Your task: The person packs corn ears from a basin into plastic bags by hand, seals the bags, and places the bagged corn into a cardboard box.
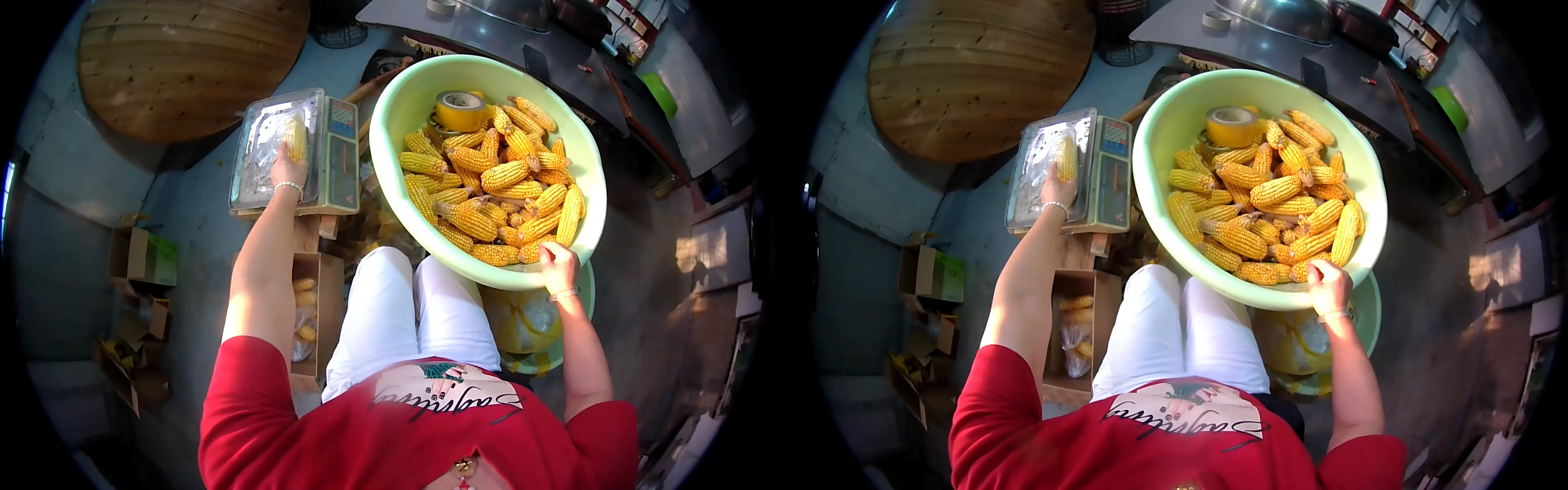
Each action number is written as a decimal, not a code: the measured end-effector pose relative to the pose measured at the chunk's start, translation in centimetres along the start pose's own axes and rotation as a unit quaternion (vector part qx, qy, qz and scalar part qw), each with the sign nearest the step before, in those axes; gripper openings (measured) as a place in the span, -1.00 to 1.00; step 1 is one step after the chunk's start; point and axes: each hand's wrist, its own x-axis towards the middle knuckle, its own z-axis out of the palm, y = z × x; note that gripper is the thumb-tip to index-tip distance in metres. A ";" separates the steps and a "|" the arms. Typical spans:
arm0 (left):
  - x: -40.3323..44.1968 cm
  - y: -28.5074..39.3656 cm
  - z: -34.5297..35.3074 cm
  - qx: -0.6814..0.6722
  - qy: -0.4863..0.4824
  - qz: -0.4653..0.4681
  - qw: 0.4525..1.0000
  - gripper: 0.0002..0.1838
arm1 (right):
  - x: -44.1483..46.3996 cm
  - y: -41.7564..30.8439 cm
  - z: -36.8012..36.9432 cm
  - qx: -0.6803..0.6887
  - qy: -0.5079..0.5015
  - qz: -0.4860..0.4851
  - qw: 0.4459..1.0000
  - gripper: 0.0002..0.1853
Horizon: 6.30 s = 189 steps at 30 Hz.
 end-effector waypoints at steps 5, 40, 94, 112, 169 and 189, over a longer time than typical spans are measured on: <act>0.7 -0.6 -0.4 0.019 -0.007 0.028 0.999 -0.18 | 0.0 0.4 0.0 0.005 0.004 -0.005 1.000 -0.94; 1.6 -0.9 0.3 -0.146 0.000 -0.154 0.977 -0.29 | -0.1 0.2 0.2 0.007 0.010 0.006 1.000 -0.94; -33.3 -22.4 8.5 -0.071 -0.292 -0.064 0.952 -0.74 | -0.4 0.8 0.0 0.035 -0.009 -0.002 0.999 -0.82; -31.5 -16.6 6.0 -0.101 -0.146 -0.175 0.968 -0.77 | -0.3 0.5 -0.2 0.038 -0.019 -0.001 0.999 -0.84; 3.4 -3.1 -7.7 -0.168 0.185 -0.007 0.968 -0.68 | -0.2 -0.3 0.0 -0.009 0.009 0.001 1.000 -0.95; 1.4 10.8 -17.5 -0.344 0.010 0.265 0.901 -0.86 | -0.3 2.6 1.4 -0.023 -0.001 -0.010 1.000 -0.91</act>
